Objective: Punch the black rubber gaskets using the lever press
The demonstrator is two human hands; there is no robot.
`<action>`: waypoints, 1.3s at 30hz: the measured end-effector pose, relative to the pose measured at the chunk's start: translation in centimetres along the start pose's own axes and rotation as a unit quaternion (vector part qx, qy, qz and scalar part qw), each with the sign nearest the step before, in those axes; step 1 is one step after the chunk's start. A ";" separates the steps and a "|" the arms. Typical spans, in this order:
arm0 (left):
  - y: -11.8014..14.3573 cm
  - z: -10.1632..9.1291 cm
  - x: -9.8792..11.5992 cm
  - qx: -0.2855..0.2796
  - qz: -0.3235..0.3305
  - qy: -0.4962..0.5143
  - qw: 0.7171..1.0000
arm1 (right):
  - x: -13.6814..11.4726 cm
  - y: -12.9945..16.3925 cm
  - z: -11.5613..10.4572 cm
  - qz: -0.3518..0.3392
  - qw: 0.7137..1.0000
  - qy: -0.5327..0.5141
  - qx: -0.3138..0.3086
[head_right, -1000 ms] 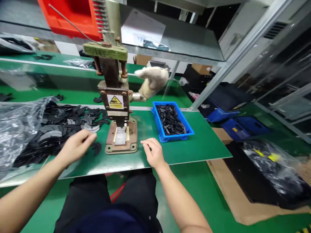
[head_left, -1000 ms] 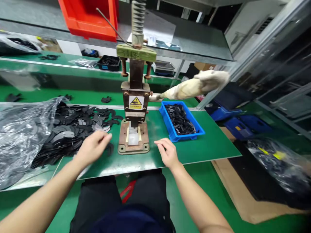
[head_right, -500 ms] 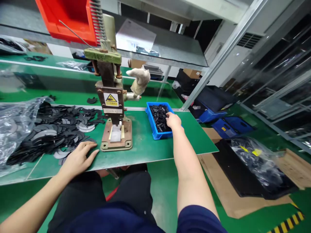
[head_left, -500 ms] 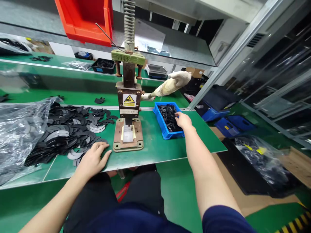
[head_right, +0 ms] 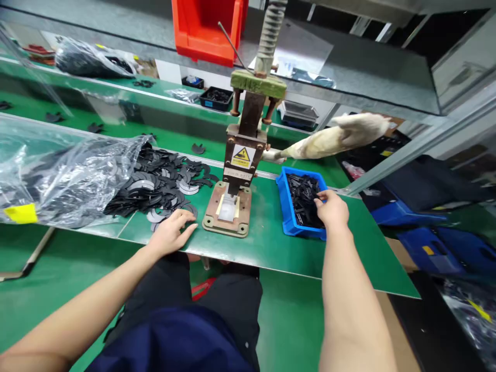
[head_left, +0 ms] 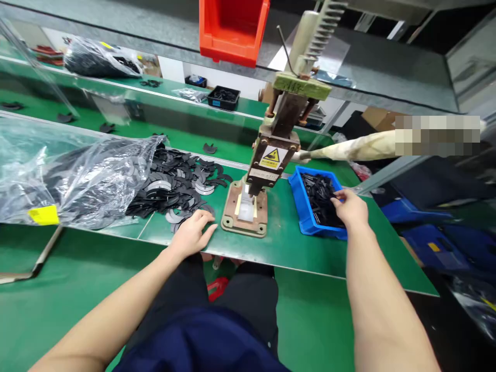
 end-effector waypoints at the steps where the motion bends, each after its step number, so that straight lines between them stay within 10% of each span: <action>1: 0.1 -0.2 0.1 0.007 0.002 0.009 1.000 | -1.1 1.1 -0.8 -0.017 0.999 -0.035 0.023; 10: 0.7 -2.4 6.2 0.086 0.068 0.166 0.980 | -17.3 20.6 1.4 -0.237 0.909 -0.341 0.019; 16: 0.6 -2.3 10.5 0.038 0.115 0.212 0.970 | -20.7 25.8 3.7 -0.245 0.863 -0.442 -0.011; 31: -0.5 -1.5 8.7 -0.028 0.070 0.175 0.982 | -20.8 24.7 3.6 -0.236 0.862 -0.447 -0.040; 35: -5.2 -1.2 4.8 0.018 0.056 0.124 0.991 | -19.2 17.2 -3.3 -0.224 0.873 -0.424 0.089; 39: -9.9 1.3 2.1 -0.013 0.058 0.049 0.997 | -21.5 10.9 -14.0 -0.347 0.777 -0.480 0.212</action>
Point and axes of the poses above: each hand's wrist, its own y-axis away from the middle knuckle, its own z-axis out of the palm, x = y × z, the point moved 8 cm from there along -y, towards the middle knuckle, and after that the axes turned 1 degree about -y, right-handed, at the moved point
